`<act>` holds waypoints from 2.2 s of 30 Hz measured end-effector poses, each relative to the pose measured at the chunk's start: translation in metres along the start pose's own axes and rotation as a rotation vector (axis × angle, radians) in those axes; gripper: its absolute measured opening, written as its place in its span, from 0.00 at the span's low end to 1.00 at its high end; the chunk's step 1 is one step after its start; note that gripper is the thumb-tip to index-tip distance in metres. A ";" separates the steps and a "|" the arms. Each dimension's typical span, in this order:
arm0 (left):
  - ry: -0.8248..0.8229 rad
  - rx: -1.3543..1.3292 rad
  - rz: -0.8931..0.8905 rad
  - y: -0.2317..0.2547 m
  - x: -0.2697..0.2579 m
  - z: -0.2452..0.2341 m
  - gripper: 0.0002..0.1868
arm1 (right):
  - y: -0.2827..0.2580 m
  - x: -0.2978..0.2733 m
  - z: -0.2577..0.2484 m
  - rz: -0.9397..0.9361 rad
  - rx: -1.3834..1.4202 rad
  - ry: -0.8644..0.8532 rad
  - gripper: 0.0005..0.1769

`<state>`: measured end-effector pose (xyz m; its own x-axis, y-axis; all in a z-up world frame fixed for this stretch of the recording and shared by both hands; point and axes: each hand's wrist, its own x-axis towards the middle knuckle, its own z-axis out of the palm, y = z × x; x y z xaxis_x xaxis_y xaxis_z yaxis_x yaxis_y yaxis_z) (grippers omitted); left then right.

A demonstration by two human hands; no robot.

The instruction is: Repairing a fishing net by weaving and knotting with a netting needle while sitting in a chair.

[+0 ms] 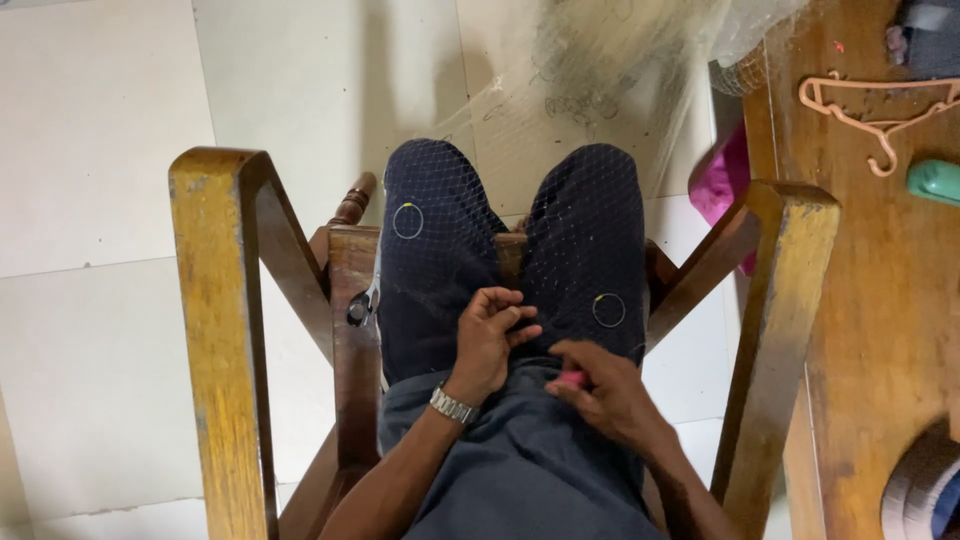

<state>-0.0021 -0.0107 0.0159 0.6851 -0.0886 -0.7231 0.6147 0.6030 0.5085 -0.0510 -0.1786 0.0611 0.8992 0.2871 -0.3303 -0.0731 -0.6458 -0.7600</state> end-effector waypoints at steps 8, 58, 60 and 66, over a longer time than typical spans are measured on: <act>-0.032 -0.034 -0.053 -0.011 0.007 -0.004 0.12 | -0.024 0.043 -0.054 0.021 -0.121 0.147 0.15; -0.231 0.123 -0.196 0.012 -0.016 -0.002 0.17 | -0.078 0.006 0.019 -0.675 -0.355 0.467 0.11; -0.215 0.133 -0.202 0.019 -0.020 0.003 0.16 | -0.078 0.005 0.017 -0.677 -0.338 0.444 0.08; -0.244 0.014 0.024 -0.005 -0.010 -0.008 0.13 | -0.041 0.003 -0.006 0.075 0.102 0.591 0.07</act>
<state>-0.0154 -0.0068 0.0168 0.7727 -0.2645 -0.5771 0.6012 0.5967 0.5315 -0.0430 -0.1555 0.0942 0.9752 -0.2174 -0.0405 -0.1605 -0.5696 -0.8061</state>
